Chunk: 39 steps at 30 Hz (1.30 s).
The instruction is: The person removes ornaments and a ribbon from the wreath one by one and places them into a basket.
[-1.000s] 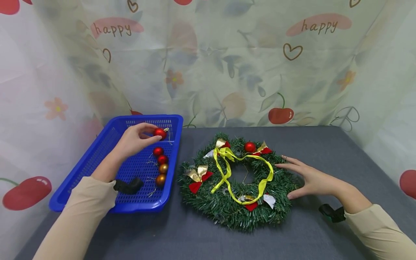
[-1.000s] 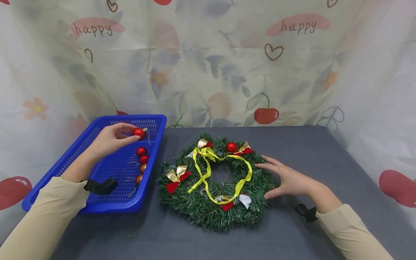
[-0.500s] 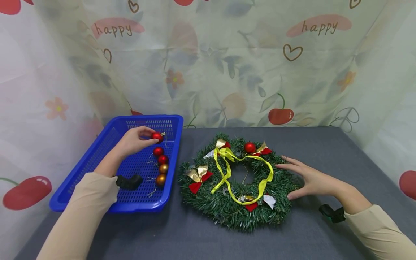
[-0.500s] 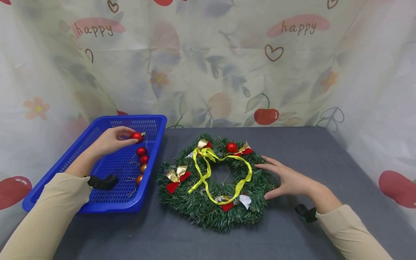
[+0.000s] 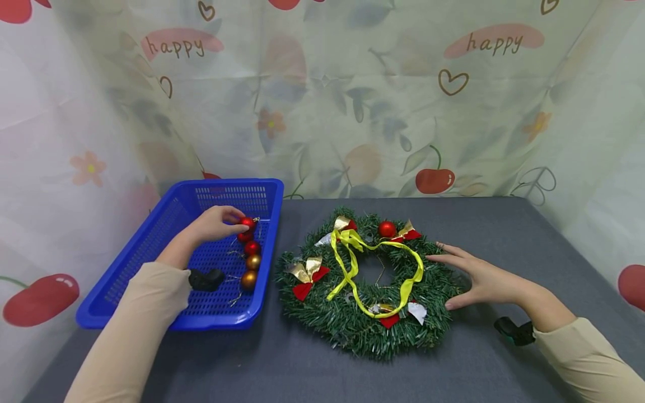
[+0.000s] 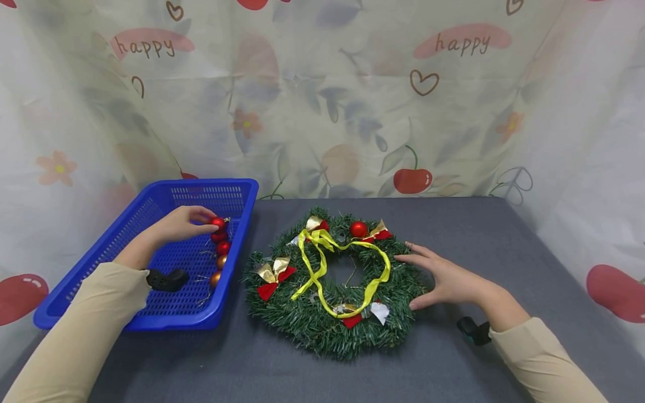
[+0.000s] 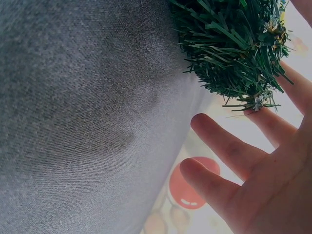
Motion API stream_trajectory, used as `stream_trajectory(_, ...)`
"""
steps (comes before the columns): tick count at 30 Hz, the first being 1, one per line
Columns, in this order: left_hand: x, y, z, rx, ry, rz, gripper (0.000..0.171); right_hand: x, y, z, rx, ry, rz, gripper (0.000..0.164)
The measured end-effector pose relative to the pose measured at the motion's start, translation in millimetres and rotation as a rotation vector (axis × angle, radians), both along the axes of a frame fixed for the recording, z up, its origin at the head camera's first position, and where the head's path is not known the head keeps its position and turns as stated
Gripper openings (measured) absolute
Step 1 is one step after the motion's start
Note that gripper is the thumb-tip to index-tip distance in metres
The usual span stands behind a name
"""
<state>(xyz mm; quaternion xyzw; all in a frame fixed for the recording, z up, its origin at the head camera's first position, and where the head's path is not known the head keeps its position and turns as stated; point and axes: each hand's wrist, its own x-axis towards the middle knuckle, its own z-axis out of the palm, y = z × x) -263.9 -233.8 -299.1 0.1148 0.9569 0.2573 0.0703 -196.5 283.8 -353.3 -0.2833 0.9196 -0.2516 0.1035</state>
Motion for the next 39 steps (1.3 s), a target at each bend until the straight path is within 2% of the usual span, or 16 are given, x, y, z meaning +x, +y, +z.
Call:
stream_trajectory(7, -0.6, 2.9, -0.3, -0.033, -0.003, 0.009, 0.044, 0.4, 0.2, -0.3, 0.002, 0.001, -0.001, 0.085)
stream_trajectory(15, 0.0, 5.7, 0.7, -0.027, -0.002, 0.017, 0.042, 0.8, 0.3, -0.2, -0.001, -0.004, -0.001, 0.085)
stream_trajectory(20, 1.6, 6.8, 3.3, 0.012, 0.051, 0.035, 0.040, 0.4, 0.0, 0.2, 0.002, -0.008, 0.001, 0.086)
stream_trajectory(24, 5.0, 12.8, 10.5, 0.077, 0.093, 0.036, 0.038, 0.1, 0.0, 0.7, 0.005, -0.007, 0.003, 0.086)
stream_trajectory(31, 15.7, 44.3, 30.1, 0.172, 0.168, -0.004, 0.033, -0.3, 0.1, 1.2, 0.005, -0.016, 0.000, 0.086)
stream_trajectory(39, 34.1, 94.7, 43.6, 0.242, 0.202, -0.136, 0.028, -0.4, -0.1, 1.0, 0.001, -0.016, 0.002, 0.086)
